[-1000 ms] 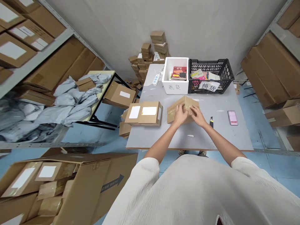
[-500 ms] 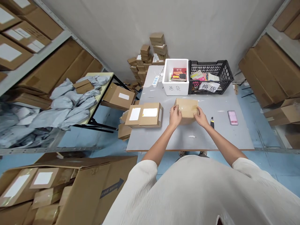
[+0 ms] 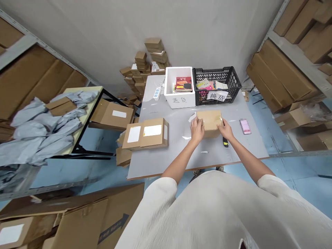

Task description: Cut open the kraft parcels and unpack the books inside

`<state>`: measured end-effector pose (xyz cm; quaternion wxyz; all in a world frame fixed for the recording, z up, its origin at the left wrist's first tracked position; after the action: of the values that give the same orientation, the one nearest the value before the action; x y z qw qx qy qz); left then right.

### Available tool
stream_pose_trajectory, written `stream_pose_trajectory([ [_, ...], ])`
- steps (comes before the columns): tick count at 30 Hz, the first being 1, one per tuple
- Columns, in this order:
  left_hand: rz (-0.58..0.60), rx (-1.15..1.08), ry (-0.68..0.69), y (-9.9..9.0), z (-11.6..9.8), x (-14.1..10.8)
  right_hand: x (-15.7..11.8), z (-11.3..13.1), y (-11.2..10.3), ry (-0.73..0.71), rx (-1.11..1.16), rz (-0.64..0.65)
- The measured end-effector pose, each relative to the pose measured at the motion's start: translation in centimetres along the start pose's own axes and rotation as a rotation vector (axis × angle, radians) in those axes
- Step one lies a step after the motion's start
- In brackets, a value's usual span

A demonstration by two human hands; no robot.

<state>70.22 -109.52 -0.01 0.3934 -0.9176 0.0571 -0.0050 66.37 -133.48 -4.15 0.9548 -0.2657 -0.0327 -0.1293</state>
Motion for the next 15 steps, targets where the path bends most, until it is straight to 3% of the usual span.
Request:
stream_pose_trajectory([
  [4, 0.104, 0.061, 0.138, 0.2, -1.5, -0.5, 0.3, 1.2, 1.4, -0.043, -0.002, 0.005],
  [7, 0.132, 0.049, 0.162, 0.0, -2.1, -0.7, 0.6, 2.4, 3.2, -0.092, 0.065, 0.033],
  [12, -0.002, 0.057, -0.032, -2.4, -0.9, -0.2, 1.3, 3.9, 6.5, -0.225, 0.242, 0.150],
  [15, -0.046, 0.029, -0.147, -4.5, 1.3, 0.3, 1.5, 2.3, 7.8, -0.144, 0.189, 0.177],
])
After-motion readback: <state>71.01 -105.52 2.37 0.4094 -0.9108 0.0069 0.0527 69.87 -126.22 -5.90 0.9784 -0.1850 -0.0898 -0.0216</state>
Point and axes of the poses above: each hand's wrist, its own x-axis towards the middle knuckle, its own y-axis out of the palm, z = x × y, the point moved 6 cm from there along x, towards the middle knuckle, and after that the axes turned 11 degrees about -y, right-handed, at the moved point
